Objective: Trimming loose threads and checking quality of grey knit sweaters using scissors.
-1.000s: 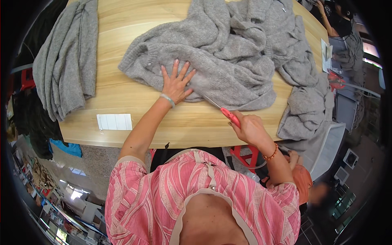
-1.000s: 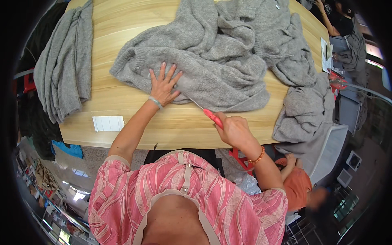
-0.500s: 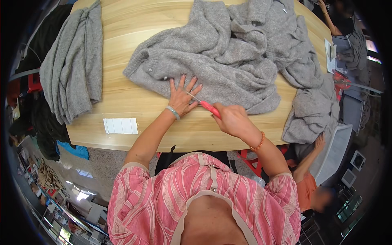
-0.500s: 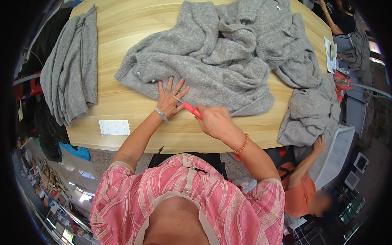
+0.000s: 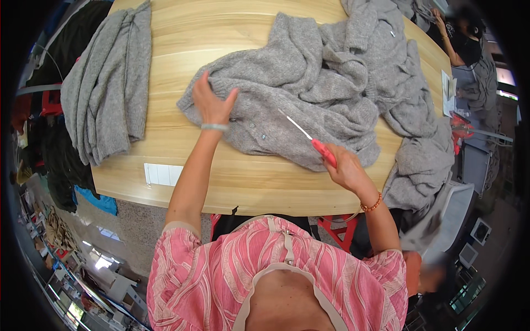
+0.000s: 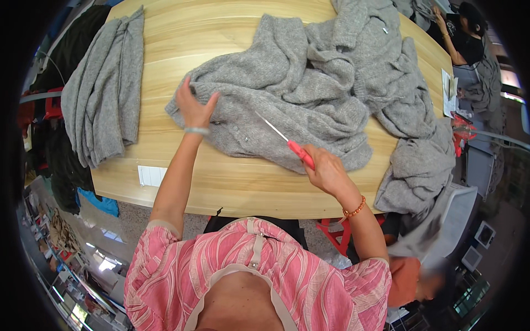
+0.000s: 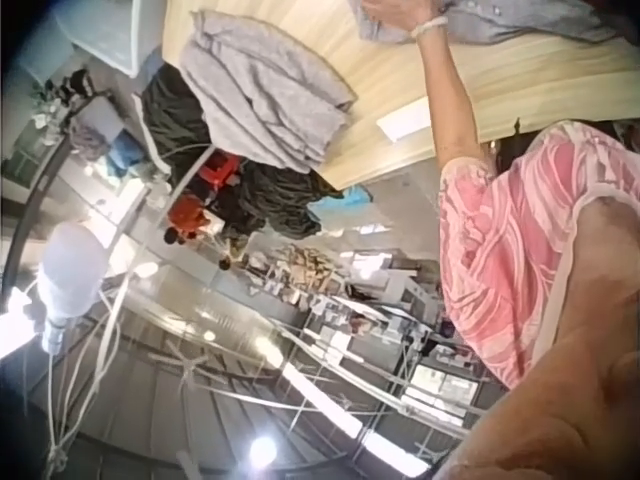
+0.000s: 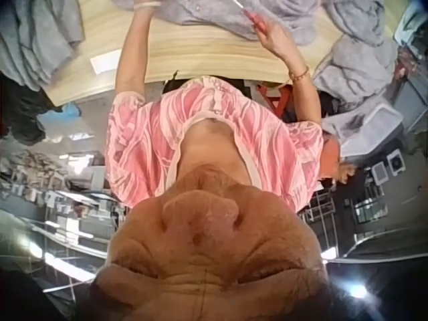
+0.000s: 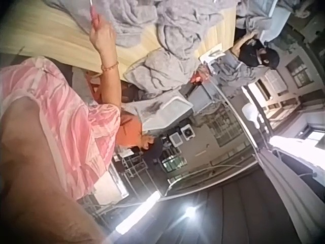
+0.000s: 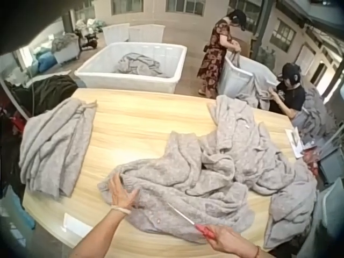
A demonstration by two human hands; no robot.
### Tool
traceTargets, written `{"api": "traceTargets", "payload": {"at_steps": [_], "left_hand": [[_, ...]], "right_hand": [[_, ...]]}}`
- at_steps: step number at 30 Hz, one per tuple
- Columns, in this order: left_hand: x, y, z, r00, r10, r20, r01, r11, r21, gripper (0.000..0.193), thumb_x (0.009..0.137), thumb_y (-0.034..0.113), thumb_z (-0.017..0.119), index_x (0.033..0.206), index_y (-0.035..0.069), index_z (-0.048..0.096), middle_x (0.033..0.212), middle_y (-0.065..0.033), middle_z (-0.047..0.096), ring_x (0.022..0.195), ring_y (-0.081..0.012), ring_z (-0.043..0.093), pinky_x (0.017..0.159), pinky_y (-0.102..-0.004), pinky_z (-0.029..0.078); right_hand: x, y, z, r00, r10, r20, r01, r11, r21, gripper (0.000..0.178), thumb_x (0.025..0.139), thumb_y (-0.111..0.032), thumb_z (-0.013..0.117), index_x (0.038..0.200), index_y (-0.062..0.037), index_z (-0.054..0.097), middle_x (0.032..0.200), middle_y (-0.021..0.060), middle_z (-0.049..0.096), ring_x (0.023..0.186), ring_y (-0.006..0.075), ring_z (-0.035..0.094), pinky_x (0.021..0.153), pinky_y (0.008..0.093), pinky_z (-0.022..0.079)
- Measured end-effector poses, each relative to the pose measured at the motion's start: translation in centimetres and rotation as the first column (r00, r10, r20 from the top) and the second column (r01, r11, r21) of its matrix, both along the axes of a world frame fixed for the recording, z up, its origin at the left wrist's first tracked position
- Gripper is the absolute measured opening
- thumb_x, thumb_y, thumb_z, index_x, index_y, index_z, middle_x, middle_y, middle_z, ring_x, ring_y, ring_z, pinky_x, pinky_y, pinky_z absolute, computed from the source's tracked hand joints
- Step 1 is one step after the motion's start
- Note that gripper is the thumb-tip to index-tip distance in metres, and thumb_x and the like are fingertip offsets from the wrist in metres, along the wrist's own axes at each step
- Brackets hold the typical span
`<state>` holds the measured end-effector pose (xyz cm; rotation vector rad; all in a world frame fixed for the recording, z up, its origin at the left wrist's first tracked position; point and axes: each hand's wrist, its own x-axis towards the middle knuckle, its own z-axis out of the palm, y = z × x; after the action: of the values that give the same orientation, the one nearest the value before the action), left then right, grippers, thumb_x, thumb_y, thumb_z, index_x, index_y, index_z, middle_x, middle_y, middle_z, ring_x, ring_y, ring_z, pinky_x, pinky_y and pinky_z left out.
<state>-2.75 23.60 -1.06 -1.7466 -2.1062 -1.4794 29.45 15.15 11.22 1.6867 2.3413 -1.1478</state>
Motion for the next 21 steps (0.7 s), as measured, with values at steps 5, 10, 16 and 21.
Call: {"api": "traceTargets", "payload": {"at_steps": [5,10,16,21], "left_hand": [[-3.5,-1.3,-2.3,0.931,-0.316,0.185,0.366,0.83,-0.421,0.034,0.072,0.016,0.072,0.102,0.003,0.062,0.102,-0.0175,0.061,0.097,-0.0368,0.058,0.086,-0.0409,0.047],[-6.4,-10.6,4.1,0.716,-0.527,0.457,0.639,0.232,-0.733,0.036,0.072,0.022,0.073,0.099,0.001,0.063,0.097,-0.0193,0.063,0.092,-0.0351,0.061,0.081,-0.0385,0.049],[-8.2,-12.1,3.7,0.898,-0.113,0.425,0.439,0.183,-0.88,0.034,0.078,0.027,0.072,0.096,-0.001,0.065,0.089,-0.0172,0.064,0.084,-0.0291,0.062,0.076,-0.0381,0.049],[-9.0,-2.8,-3.3,0.975,0.108,0.194,-0.003,0.88,-0.476,0.04,0.082,0.03,0.07,0.106,-0.001,0.061,0.089,-0.0154,0.066,0.078,-0.0238,0.062,0.072,-0.0349,0.049]], "right_hand": [[-0.9,2.3,0.5,0.999,-0.031,-0.028,0.035,0.99,0.137,0.024,0.085,-0.013,0.058,0.107,-0.0056,0.055,0.084,0.0191,0.062,0.082,0.0406,0.059,0.071,0.0449,0.047],[0.6,8.6,0.2,0.963,-0.257,-0.08,0.269,0.935,0.231,0.023,0.085,-0.016,0.059,0.104,-0.0032,0.057,0.085,0.0212,0.063,0.082,0.0395,0.061,0.072,0.0429,0.047],[-4.6,19.9,-4.0,0.936,-0.348,0.054,0.316,0.897,0.309,0.043,0.081,-0.036,0.065,0.104,0.0004,0.059,0.095,0.0238,0.065,0.092,0.0397,0.062,0.077,0.044,0.049],[-10.3,24.9,-10.0,0.908,-0.356,0.221,0.256,0.889,0.379,0.044,0.081,-0.034,0.064,0.102,0.0036,0.058,0.102,0.0242,0.065,0.094,0.0384,0.063,0.079,0.0452,0.051]]}}
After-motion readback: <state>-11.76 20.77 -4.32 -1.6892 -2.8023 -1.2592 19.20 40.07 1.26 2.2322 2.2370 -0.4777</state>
